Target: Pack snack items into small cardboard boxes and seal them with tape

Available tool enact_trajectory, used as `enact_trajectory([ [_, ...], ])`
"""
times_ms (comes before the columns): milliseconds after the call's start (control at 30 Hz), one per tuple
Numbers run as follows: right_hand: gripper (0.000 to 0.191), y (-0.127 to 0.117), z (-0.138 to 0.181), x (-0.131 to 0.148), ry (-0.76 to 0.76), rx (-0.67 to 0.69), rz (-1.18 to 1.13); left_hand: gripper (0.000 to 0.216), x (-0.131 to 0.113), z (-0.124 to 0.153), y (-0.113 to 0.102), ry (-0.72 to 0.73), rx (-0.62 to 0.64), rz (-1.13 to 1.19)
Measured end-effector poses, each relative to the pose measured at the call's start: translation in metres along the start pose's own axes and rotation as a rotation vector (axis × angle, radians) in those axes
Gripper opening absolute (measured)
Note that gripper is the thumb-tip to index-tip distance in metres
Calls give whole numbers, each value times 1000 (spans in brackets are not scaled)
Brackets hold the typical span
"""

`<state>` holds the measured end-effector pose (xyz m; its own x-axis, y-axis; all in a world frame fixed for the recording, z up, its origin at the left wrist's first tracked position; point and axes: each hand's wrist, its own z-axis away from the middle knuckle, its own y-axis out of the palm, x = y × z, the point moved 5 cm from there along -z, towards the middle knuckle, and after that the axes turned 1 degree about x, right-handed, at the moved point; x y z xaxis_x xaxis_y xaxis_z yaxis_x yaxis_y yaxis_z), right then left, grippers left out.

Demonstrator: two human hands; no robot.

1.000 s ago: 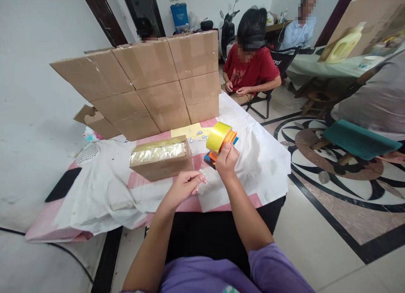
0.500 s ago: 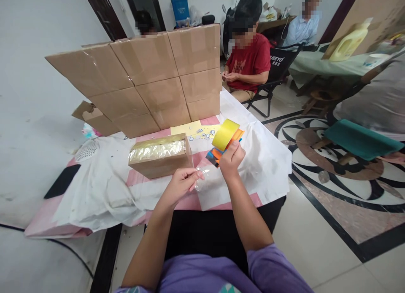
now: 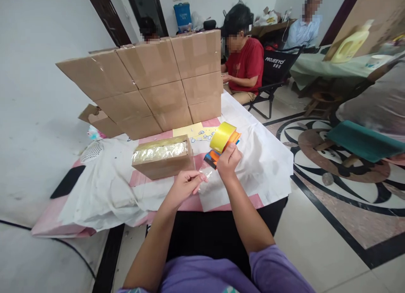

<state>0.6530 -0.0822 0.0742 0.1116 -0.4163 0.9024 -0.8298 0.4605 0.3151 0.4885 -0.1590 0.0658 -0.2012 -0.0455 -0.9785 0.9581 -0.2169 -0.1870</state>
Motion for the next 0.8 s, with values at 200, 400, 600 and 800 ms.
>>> enact_trajectory([
  [200,35,12,0,-12,350,0,-302,40,7,-5,5,27,-37,-70],
  [400,42,-3,-9,3,-3,-56,18,41,-6,0,1,17,-62,-71],
  [600,31,9,3,-3,456,54,-311,43,15,-9,-7,36,-126,-187],
  [800,30,-4,-22,-8,363,-70,-374,41,23,-9,-17,-7,-173,-97],
])
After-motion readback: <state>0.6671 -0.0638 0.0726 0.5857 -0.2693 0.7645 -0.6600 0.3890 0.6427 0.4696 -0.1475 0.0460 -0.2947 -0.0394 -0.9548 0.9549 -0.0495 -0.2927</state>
